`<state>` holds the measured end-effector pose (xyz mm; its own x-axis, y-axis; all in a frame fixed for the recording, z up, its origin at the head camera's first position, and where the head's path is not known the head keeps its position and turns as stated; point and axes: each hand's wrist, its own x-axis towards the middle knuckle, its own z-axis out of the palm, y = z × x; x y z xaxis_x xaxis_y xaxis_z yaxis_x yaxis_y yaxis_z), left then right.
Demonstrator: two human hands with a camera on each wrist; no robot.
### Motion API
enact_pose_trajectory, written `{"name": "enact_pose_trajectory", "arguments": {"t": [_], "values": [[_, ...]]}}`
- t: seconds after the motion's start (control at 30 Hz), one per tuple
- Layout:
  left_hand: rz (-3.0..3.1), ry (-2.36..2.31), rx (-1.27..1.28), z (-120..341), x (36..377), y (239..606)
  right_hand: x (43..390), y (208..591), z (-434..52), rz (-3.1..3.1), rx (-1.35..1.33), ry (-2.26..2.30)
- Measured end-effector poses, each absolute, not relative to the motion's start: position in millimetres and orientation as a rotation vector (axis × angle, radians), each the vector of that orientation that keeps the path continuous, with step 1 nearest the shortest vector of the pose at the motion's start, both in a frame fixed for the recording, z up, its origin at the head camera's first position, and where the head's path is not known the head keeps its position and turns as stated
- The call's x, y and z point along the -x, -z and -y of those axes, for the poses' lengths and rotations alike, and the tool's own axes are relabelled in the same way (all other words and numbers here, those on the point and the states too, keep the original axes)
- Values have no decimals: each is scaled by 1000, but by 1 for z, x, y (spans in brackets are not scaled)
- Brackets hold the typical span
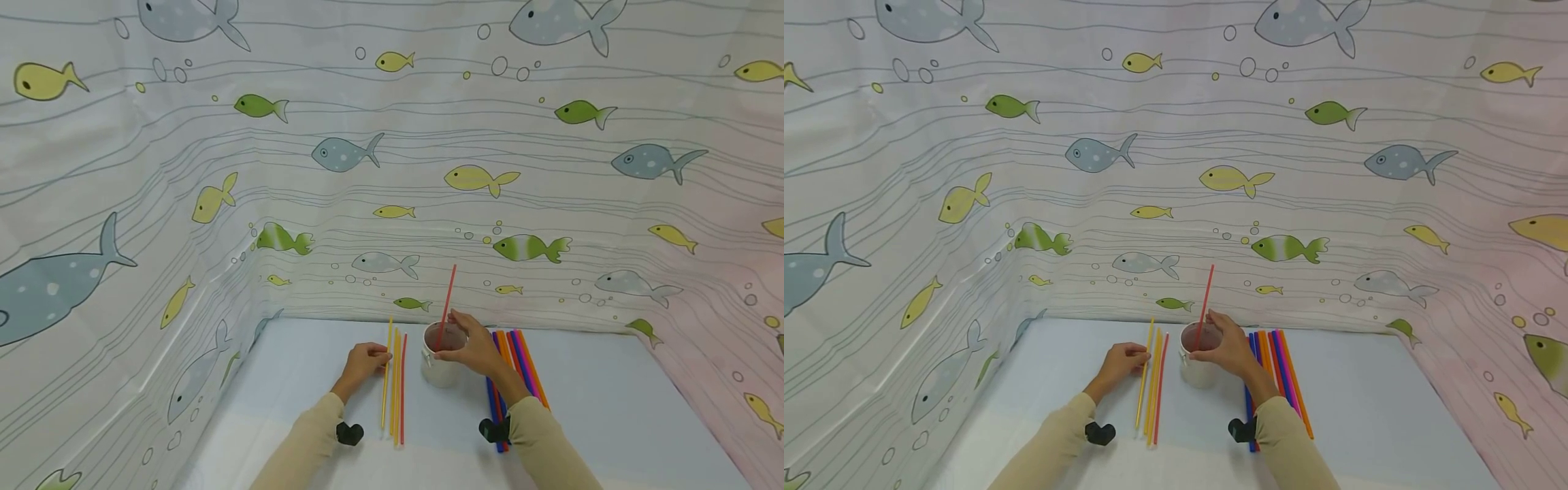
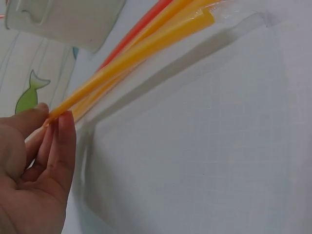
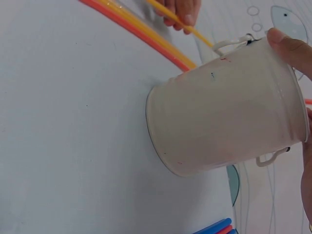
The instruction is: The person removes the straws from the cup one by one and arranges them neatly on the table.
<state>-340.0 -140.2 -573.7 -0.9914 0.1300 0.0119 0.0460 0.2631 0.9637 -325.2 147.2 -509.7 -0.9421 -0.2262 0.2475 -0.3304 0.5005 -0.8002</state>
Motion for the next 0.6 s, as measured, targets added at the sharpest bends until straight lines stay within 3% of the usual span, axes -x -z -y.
{"name": "enact_pose_trajectory", "arguments": {"t": [0.6], "values": [[-2501, -1791, -134, 140, 339, 580, 327, 511, -149, 2630, -486, -1434]]}}
